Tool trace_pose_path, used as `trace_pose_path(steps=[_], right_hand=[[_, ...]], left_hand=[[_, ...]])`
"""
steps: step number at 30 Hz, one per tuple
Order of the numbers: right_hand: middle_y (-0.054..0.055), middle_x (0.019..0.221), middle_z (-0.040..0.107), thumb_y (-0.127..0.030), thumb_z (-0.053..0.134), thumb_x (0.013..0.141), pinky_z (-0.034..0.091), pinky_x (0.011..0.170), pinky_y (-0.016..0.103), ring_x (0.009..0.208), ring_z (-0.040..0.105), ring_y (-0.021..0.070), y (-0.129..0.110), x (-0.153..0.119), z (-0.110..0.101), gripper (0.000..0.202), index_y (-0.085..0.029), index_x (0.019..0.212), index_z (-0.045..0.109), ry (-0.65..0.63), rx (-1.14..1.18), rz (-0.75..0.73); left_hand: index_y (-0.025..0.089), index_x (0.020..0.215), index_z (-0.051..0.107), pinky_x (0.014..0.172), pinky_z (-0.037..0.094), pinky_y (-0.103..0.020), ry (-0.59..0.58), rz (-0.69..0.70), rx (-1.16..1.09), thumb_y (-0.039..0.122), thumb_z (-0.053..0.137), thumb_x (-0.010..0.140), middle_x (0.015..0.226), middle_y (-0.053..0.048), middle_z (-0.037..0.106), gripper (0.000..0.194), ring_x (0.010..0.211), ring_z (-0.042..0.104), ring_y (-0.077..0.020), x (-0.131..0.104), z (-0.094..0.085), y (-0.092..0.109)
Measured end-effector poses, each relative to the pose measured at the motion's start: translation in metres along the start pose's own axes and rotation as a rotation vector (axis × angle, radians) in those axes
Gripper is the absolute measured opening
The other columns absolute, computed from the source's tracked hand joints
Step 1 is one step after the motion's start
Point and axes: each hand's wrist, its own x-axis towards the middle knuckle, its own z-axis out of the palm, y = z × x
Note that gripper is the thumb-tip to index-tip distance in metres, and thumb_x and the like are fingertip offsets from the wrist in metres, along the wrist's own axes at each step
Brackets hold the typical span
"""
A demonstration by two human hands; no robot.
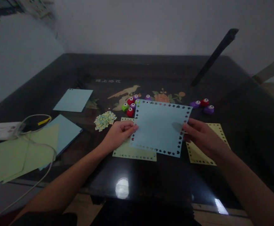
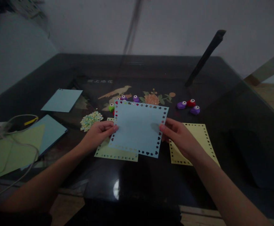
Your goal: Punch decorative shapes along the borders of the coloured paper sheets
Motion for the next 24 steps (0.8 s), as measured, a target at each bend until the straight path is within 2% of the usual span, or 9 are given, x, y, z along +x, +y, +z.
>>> trace_pose_path(steps=[3, 6, 11, 17, 21, 24], right_hand=[[0.005, 0.079, 0.072, -0.048, 0.076, 0.065, 0.052, 0.058, 0.029, 0.066, 0.064, 0.0170, 0.005, -0.006, 0.005, 0.036, -0.020, 0.088, 0.071, -0.086, -0.058, 0.092], [0.007, 0.087, 0.075, -0.045, 0.077, 0.063, 0.056, 0.069, 0.036, 0.077, 0.069, 0.0230, 0.009, -0.006, 0.007, 0.035, -0.021, 0.088, 0.072, -0.124, -0.075, 0.163], [0.006, 0.082, 0.075, -0.041, 0.078, 0.064, 0.057, 0.067, 0.035, 0.072, 0.070, 0.0214, 0.015, -0.002, 0.004, 0.026, -0.022, 0.081, 0.073, -0.119, -0.095, 0.173], [0.005, 0.080, 0.075, -0.042, 0.079, 0.062, 0.057, 0.067, 0.036, 0.072, 0.070, 0.0226, 0.017, 0.000, 0.004, 0.023, -0.026, 0.078, 0.074, -0.116, -0.122, 0.196], [0.005, 0.082, 0.075, -0.044, 0.077, 0.064, 0.057, 0.070, 0.040, 0.074, 0.070, 0.0245, 0.018, 0.001, 0.002, 0.021, -0.027, 0.076, 0.073, -0.146, -0.173, 0.174], [0.005, 0.083, 0.076, -0.043, 0.076, 0.065, 0.058, 0.072, 0.042, 0.076, 0.071, 0.0250, 0.018, 0.001, 0.000, 0.020, -0.027, 0.077, 0.073, -0.174, -0.198, 0.170]], left_hand=[[0.019, 0.062, 0.050, 0.044, 0.030, -0.021, 0.014, -0.005, -0.019, 0.043, 0.053, 0.081, 0.049, 0.005, 0.043, 0.031, 0.044, 0.039, -0.0090, -0.001, 0.005, 0.002], [0.019, 0.063, 0.052, 0.045, 0.030, -0.022, 0.021, 0.006, -0.016, 0.043, 0.054, 0.081, 0.050, 0.004, 0.046, 0.030, 0.046, 0.041, -0.0095, -0.003, 0.009, 0.003], [0.019, 0.063, 0.052, 0.047, 0.030, -0.022, 0.029, 0.022, -0.026, 0.039, 0.055, 0.080, 0.052, 0.004, 0.048, 0.027, 0.048, 0.042, -0.0094, -0.004, 0.012, 0.005], [0.019, 0.062, 0.051, 0.046, 0.029, -0.022, -0.002, 0.008, -0.005, 0.039, 0.053, 0.080, 0.050, 0.005, 0.044, 0.027, 0.046, 0.038, -0.0090, -0.007, 0.013, 0.007], [0.019, 0.062, 0.051, 0.050, 0.032, -0.023, -0.012, 0.048, 0.032, 0.037, 0.053, 0.081, 0.053, 0.004, 0.046, 0.027, 0.050, 0.041, -0.0097, -0.007, 0.014, 0.008], [0.019, 0.059, 0.047, 0.050, 0.031, -0.023, -0.027, 0.097, 0.088, 0.037, 0.051, 0.083, 0.051, 0.005, 0.042, 0.030, 0.050, 0.038, -0.0096, -0.007, 0.014, 0.010]])
